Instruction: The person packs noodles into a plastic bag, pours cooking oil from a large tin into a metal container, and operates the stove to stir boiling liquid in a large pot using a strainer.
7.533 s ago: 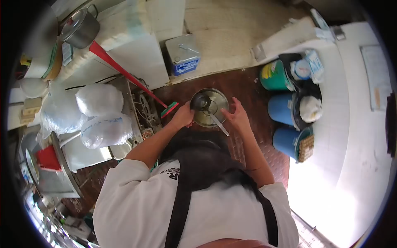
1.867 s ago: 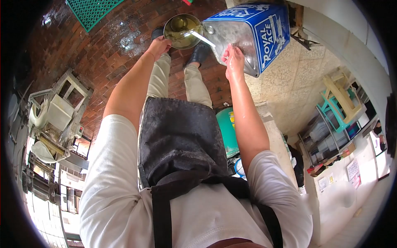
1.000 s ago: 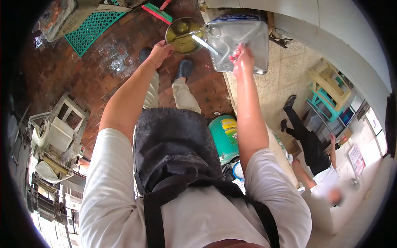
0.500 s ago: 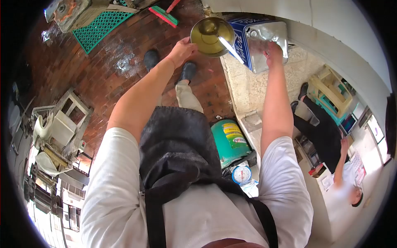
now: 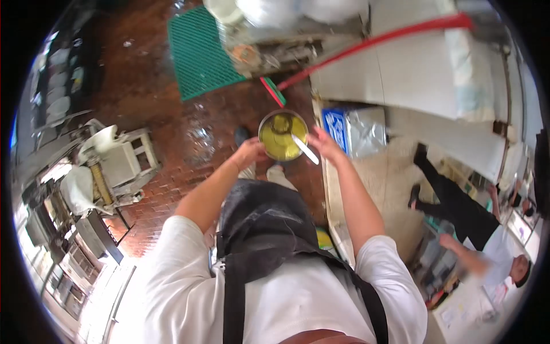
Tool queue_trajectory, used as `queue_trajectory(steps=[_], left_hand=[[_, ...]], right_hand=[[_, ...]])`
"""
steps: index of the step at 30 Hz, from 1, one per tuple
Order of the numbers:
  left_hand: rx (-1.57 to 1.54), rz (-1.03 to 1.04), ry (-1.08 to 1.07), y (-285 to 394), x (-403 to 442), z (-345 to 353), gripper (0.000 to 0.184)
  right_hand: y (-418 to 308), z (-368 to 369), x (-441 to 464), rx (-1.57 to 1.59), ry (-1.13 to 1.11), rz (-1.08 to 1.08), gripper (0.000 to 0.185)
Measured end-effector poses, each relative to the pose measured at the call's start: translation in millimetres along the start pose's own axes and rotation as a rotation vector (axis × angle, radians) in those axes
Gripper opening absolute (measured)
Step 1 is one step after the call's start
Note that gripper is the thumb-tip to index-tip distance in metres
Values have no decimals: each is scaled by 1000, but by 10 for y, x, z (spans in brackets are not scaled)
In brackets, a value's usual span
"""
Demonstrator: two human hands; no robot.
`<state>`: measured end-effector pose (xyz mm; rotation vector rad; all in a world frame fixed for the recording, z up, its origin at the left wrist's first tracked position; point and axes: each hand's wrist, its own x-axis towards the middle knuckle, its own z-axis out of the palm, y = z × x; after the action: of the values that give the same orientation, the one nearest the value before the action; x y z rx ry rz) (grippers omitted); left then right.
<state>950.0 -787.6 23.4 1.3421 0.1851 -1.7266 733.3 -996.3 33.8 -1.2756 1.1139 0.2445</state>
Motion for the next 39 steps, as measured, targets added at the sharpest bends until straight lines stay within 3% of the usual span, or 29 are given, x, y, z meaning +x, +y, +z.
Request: queue_trajectory(steps=[1, 6, 8, 10, 15, 20, 23, 27, 29, 30, 32, 34, 35, 37, 39], left_hand=[[-7, 44, -16, -43, -73, -205, 33], [-12, 167, 76, 695, -1144, -760, 32], [19, 169, 156, 995, -1441, -1127, 32], [47, 185, 236, 1553, -1749, -1654, 29], [80, 319, 324, 2696, -2259, -2326, 25], [-56, 550, 278, 4031, -2371, -2820, 48], [-172, 673, 293, 4807, -2393, -3049, 65], [-102, 732, 395, 5335, -2297, -3628, 66], [-109, 740, 571, 5298, -2195, -4063, 65], [-93, 703, 527, 4993, -1851, -4794, 64], [175, 386, 882, 4459, -1908, -5316, 68], [477, 293, 1141, 3447, -1814, -5969, 65], [303, 144, 1064, 3033, -1876, -6140, 62], [238, -72, 1102, 2646, -2263, -5950, 44], [419, -153, 1016, 2333, -2361, -5963, 36]], right_hand=[[-402, 193, -136, 92, -117, 123, 84], [-1099, 1135, 144, 35, -217, -121, 85], [-1529, 1498, 280, 39, -252, -85, 79], [-2300, 2050, 461, 57, -307, -86, 53], [-3596, 2717, 847, 83, -352, -172, 37], [-5016, 3031, 1215, 242, -316, -332, 24], [-5951, 3001, 1467, 278, -267, -343, 31], [-7057, 2822, 2131, 291, -210, -465, 38], [-7612, 2693, 2527, 307, -157, -491, 38], [-7838, 2643, 2613, 323, -145, -508, 38], [-8261, 2505, 2984, 392, -77, -486, 40], [-8706, 2344, 3352, 346, -77, -506, 41], [-8925, 2283, 3534, 337, -73, -510, 40], [-9263, 2121, 3922, 323, -26, -481, 37], [-9557, 1960, 4319, 322, 25, -443, 35]])
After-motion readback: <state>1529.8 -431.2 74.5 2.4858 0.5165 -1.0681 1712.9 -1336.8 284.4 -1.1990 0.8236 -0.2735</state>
